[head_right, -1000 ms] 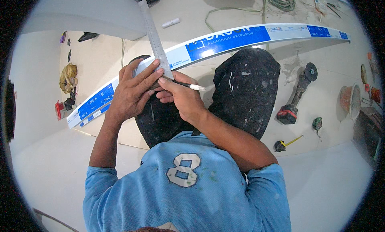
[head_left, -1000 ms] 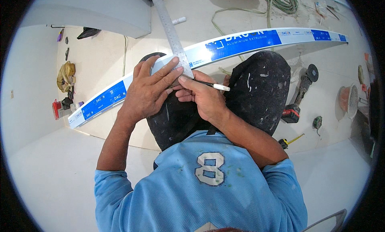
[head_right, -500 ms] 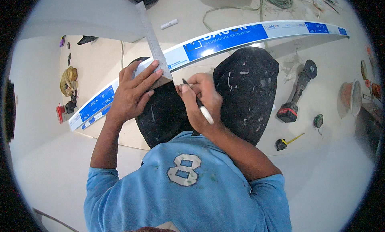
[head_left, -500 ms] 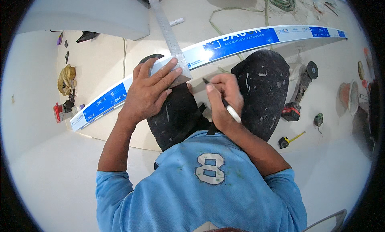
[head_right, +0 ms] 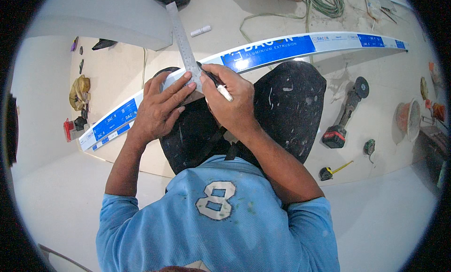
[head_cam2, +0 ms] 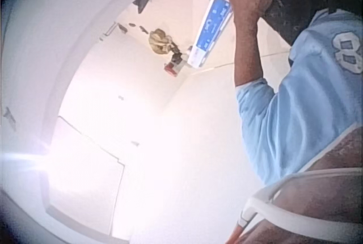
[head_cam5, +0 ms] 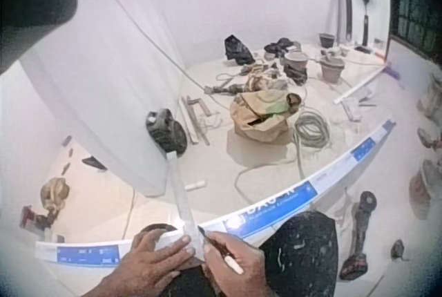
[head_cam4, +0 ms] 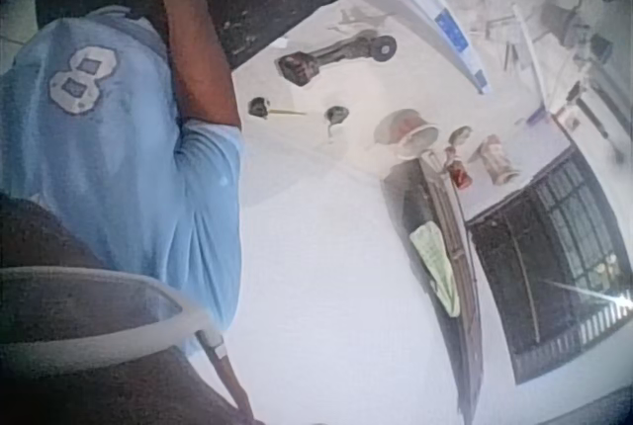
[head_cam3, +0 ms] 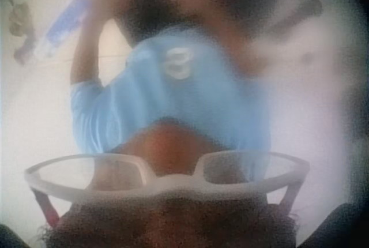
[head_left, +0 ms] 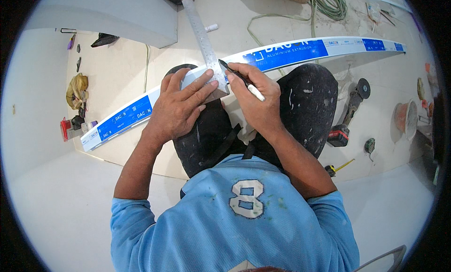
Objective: The person measures and marks aluminum profiles using a ruler and marker, then cuts them with an angle grinder. The person repeats this process for multiple pieces, measuring, marking, and cutting each one.
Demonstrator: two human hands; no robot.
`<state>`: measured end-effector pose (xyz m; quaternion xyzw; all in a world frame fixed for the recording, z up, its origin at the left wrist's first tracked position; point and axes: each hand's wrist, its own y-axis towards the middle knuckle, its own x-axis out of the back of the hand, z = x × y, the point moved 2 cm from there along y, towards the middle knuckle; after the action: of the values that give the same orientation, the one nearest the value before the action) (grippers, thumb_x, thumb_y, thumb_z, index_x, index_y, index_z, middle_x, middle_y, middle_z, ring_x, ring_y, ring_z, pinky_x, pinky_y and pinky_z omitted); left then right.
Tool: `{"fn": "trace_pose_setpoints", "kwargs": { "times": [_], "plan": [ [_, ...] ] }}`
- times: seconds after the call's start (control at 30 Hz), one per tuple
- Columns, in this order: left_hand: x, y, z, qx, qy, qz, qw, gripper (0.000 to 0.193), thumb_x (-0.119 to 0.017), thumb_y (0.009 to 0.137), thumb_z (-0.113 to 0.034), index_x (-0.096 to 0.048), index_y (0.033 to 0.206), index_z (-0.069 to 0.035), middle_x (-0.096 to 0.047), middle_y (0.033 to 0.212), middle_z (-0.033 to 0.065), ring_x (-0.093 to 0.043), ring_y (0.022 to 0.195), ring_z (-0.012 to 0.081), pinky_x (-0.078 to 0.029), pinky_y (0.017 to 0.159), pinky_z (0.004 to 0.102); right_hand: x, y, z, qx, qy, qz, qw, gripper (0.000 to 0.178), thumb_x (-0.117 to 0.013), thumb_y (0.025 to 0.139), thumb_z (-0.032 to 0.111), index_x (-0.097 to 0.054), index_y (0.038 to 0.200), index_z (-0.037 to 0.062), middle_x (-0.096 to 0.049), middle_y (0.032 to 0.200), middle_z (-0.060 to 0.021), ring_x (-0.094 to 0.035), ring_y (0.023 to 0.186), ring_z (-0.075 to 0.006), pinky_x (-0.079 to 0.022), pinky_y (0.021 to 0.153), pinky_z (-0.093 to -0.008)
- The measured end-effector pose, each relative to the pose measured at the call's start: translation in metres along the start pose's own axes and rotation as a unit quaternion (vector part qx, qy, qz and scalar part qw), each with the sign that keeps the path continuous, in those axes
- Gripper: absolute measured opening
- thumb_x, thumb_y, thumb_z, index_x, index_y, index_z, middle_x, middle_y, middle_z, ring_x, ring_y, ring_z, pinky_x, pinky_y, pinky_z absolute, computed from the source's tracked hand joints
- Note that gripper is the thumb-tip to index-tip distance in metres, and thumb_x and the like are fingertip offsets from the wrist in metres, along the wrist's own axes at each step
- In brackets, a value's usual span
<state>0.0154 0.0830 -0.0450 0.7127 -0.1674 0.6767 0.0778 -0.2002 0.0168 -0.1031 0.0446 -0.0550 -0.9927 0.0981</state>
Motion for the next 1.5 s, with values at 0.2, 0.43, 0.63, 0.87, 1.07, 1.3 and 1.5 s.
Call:
{"fn": "trace_pose_setpoints", "kwargs": {
  "times": [0.2, 0.43, 0.63, 0.87, 1.07, 1.3, 1.5],
  "plan": [
    [-0.003, -0.001, 0.000, -0.007, 0.012, -0.004, 1.000, 0.079, -0.084, 0.097, -0.020, -0.056, 0.168, -0.037, -0.051, 0.178, -0.0060, -0.049, 0.155, 0.0397, -0.041, 0.131, 0.0557, -0.002, 0.003, -0.008, 0.023, -0.021, 0.000, 1.000, 0.025, -0.077, 0.105, 0.011, -0.079, 0.125, -0.0031, -0.084, 0.104, -0.0156, -0.080, 0.091, -0.0184, -0.064, 0.081, -0.0351],
    [-0.003, 0.000, 0.000, -0.007, 0.008, -0.006, 1.000, 0.078, -0.083, 0.097, -0.019, -0.056, 0.168, -0.037, -0.052, 0.177, -0.0054, -0.049, 0.155, 0.0405, -0.040, 0.130, 0.0565, 0.005, 0.003, -0.002, 0.017, -0.058, 0.026, 0.998, 0.025, -0.078, 0.102, 0.012, -0.081, 0.121, -0.0028, -0.084, 0.107, -0.0205, -0.083, 0.096, -0.0283, -0.065, 0.087, -0.0398],
    [-0.003, 0.000, 0.001, -0.006, -0.002, -0.005, 1.000, 0.078, -0.082, 0.098, -0.018, -0.056, 0.168, -0.037, -0.051, 0.178, -0.0060, -0.048, 0.156, 0.0410, -0.039, 0.130, 0.0577, 0.014, -0.009, 0.008, 0.044, -0.096, 0.036, 0.994, 0.023, -0.079, 0.099, 0.012, -0.081, 0.116, -0.0028, -0.083, 0.106, -0.0220, -0.083, 0.097, -0.0356, -0.065, 0.088, -0.0445],
    [-0.005, 0.000, 0.001, -0.006, 0.000, -0.004, 1.000, 0.079, -0.083, 0.097, -0.018, -0.055, 0.169, -0.037, -0.050, 0.179, -0.0061, -0.048, 0.157, 0.0416, -0.039, 0.131, 0.0587, 0.022, -0.022, 0.013, 0.045, -0.095, 0.043, 0.994, 0.022, -0.079, 0.098, 0.011, -0.080, 0.115, -0.0027, -0.083, 0.105, -0.0225, -0.083, 0.096, -0.0366, -0.065, 0.086, -0.0444],
    [-0.006, -0.001, 0.001, -0.005, 0.003, -0.009, 1.000, 0.079, -0.083, 0.097, -0.017, -0.056, 0.168, -0.037, -0.049, 0.179, -0.0056, -0.048, 0.156, 0.0419, -0.039, 0.130, 0.0588, 0.031, -0.040, 0.018, 0.019, -0.126, 0.077, 0.989, 0.019, -0.077, 0.101, 0.013, -0.080, 0.112, -0.0014, -0.083, 0.105, -0.0216, -0.083, 0.095, -0.0375, -0.065, 0.083, -0.0444],
    [-0.001, 0.003, 0.000, -0.016, -0.007, -0.014, 1.000, 0.079, -0.083, 0.096, -0.018, -0.057, 0.168, -0.035, -0.050, 0.179, -0.0044, -0.049, 0.155, 0.0426, -0.039, 0.130, 0.0593, -0.001, -0.036, -0.015, -0.191, -0.110, 0.109, 0.969, 0.033, -0.058, 0.118, 0.028, -0.073, 0.114, -0.0010, -0.082, 0.094, -0.0166, -0.079, 0.081, -0.0276, -0.061, 0.072, -0.0397],
    [0.012, -0.001, 0.007, 0.020, -0.085, -0.027, 0.996, 0.073, -0.082, 0.097, -0.019, -0.057, 0.165, -0.021, -0.050, 0.175, 0.0122, -0.050, 0.154, 0.0435, -0.043, 0.128, 0.0583, -0.008, -0.032, -0.014, -0.239, 0.051, 0.109, 0.963, 0.032, -0.053, 0.121, 0.026, -0.071, 0.124, -0.0003, -0.079, 0.093, -0.0073, -0.068, 0.074, -0.0108, -0.055, 0.067, -0.0289]
  ]
}}
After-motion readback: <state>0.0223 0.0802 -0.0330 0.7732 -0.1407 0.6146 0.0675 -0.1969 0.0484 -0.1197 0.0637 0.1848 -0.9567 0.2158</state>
